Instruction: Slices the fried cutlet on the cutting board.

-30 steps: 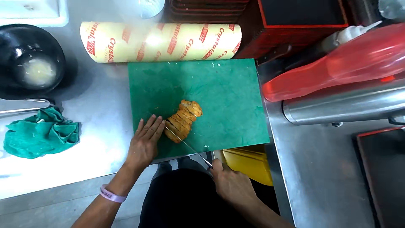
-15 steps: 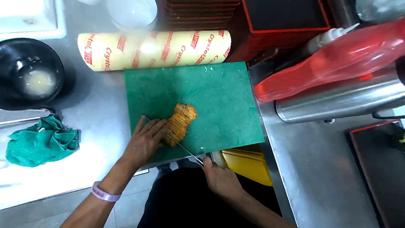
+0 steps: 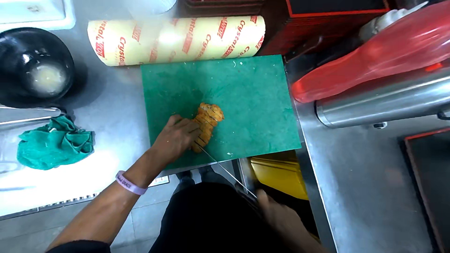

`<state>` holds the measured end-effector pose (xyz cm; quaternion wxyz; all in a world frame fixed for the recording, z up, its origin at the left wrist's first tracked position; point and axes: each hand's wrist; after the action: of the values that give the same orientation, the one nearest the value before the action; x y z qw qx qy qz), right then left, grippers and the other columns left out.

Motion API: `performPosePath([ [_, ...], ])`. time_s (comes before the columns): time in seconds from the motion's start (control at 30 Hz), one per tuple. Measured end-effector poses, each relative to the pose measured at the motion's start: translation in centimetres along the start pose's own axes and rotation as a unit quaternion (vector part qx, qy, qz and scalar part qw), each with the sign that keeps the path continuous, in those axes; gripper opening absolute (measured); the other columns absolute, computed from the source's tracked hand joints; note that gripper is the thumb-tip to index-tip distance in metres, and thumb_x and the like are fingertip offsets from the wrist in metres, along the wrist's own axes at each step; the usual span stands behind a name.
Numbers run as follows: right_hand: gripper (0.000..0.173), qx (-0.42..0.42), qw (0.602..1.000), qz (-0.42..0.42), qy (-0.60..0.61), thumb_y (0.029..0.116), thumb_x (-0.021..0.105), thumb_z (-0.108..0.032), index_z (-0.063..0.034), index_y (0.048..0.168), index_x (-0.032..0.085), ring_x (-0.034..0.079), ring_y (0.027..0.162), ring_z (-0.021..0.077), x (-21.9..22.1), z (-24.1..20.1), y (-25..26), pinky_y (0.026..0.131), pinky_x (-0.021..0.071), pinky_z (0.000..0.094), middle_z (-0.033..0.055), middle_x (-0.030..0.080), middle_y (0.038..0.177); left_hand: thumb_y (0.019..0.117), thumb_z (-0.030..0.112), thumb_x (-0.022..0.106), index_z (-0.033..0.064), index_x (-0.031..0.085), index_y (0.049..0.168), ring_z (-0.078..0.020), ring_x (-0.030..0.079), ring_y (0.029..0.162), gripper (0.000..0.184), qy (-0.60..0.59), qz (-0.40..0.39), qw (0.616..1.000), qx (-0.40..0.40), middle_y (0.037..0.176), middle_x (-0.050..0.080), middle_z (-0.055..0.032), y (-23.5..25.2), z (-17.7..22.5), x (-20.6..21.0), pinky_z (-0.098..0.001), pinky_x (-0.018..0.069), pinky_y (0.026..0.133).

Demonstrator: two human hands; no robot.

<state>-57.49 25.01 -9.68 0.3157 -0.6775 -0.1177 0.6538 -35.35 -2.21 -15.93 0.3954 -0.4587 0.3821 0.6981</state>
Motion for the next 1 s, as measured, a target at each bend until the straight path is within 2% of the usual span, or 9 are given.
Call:
performPosePath([
  [0.07,0.031,0.041,0.993,-0.108,0.040,0.1054,0.050,-0.013,0.0056,0.130,0.054,0.071,0.080,0.0530,0.1,3.0,-2.7,0.067,0.0567,0.0655,0.0304,0.070,0.089,0.0810,0.009,0.083,0.0101,0.071,0.117,-0.0288,0.064,0.118,0.038,-0.001,0.008,1.000,-0.015,0.123,0.069,-0.0089,-0.3,0.0,-0.1,-0.0558,0.0433,0.101],
  [0.13,0.036,0.042,0.985,-0.148,0.081,0.1037,0.052,-0.016,0.0070,0.132,0.052,0.069,0.085,0.0573,0.8,6.9,-5.0,0.072,0.0540,0.0704,0.0339,0.070,0.094,0.0787,0.008,0.085,0.0128,0.066,0.131,-0.0378,0.058,0.125,0.056,-0.029,0.010,0.998,-0.054,0.133,0.062,-0.0160,-1.0,0.2,-0.9,-0.0626,0.0423,0.101],
  [0.2,0.038,0.009,0.989,-0.082,0.120,0.1021,0.057,-0.021,0.0084,0.125,0.058,0.070,0.078,0.0565,1.6,9.9,-6.4,0.067,0.0541,0.0706,0.0330,0.070,0.088,0.0779,0.009,0.086,0.0133,0.063,0.135,-0.0426,0.054,0.127,0.061,-0.065,0.049,0.988,-0.131,0.137,0.058,-0.0197,-2.0,0.8,-2.0,-0.0661,0.0421,0.098],
  [0.27,0.042,0.007,0.986,-0.008,0.166,0.1044,0.055,-0.025,0.0114,0.124,0.057,0.070,0.073,0.0534,1.5,10.3,-6.3,0.065,0.0547,0.0687,0.0315,0.070,0.083,0.0835,0.011,0.083,0.0055,0.066,0.127,-0.0431,0.059,0.118,0.047,-0.096,0.125,0.957,-0.244,0.130,0.061,-0.0223,-3.2,2.4,-2.3,-0.0637,0.0447,0.093],
  [0.33,0.041,0.020,0.977,0.064,0.203,0.1057,0.051,-0.026,0.0111,0.124,0.055,0.069,0.067,0.0469,0.7,8.8,-4.1,0.061,0.0552,0.0635,0.0267,0.067,0.078,0.0915,0.018,0.077,0.0001,0.066,0.121,-0.0402,0.063,0.106,0.036,-0.126,0.172,0.910,-0.355,0.124,0.062,-0.0242,-3.5,4.1,-1.5,-0.0575,0.0502,0.086],
  [0.43,0.044,0.002,0.966,0.150,0.212,0.1052,0.046,-0.034,0.0060,0.118,0.059,0.065,0.058,0.0379,0.1,7.4,1.7,0.053,0.0532,0.0577,0.0177,0.063,0.069,0.0962,0.023,0.072,0.0013,0.068,0.117,-0.0329,0.067,0.095,0.030,-0.181,0.165,0.861,-0.445,0.119,0.063,-0.0203,-2.7,5.7,0.7,-0.0500,0.0576,0.082],
  [0.6,0.028,-0.019,0.959,0.091,0.269,0.1058,0.053,-0.029,-0.0039,0.111,0.063,0.065,0.063,0.0279,-1.8,7.9,7.8,0.059,0.0539,0.0525,0.0086,0.063,0.071,0.0914,0.016,0.078,0.0052,0.070,0.111,-0.0247,0.066,0.084,0.024,-0.194,0.181,0.812,-0.521,0.107,0.064,-0.0149,-1.7,6.9,2.5,-0.0432,0.0571,0.075],
  [0.73,0.022,0.004,0.939,0.026,0.343,0.1080,0.051,-0.025,-0.0063,0.114,0.061,0.060,0.056,0.0201,-1.6,8.7,9.4,0.053,0.0521,0.0442,0.0058,0.063,0.074,0.0890,0.013,0.080,0.0068,0.072,0.105,-0.0169,0.061,0.077,0.019,-0.210,0.195,0.783,-0.552,0.102,0.063,-0.0105,-2.3,7.3,2.3,-0.0345,0.0540,0.070],
  [1.0,0.019,-0.002,0.913,0.003,0.407,0.1068,0.055,-0.023,-0.0058,0.110,0.061,0.060,0.049,0.0196,-1.6,10.2,11.1,0.049,0.0559,0.0410,0.0080,0.066,0.075,0.0898,0.014,0.079,0.0067,0.071,0.103,-0.0129,0.062,0.079,0.018,-0.206,0.215,0.760,-0.578,0.102,0.064,-0.0083,-2.5,8.0,2.8,-0.0300,0.0547,0.073],
])
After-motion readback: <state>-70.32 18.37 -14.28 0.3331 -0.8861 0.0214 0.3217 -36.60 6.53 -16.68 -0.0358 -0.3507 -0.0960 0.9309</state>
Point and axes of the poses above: each hand's wrist, its own y-axis towards the middle knuckle, its own x-axis out of the palm, z = x × y
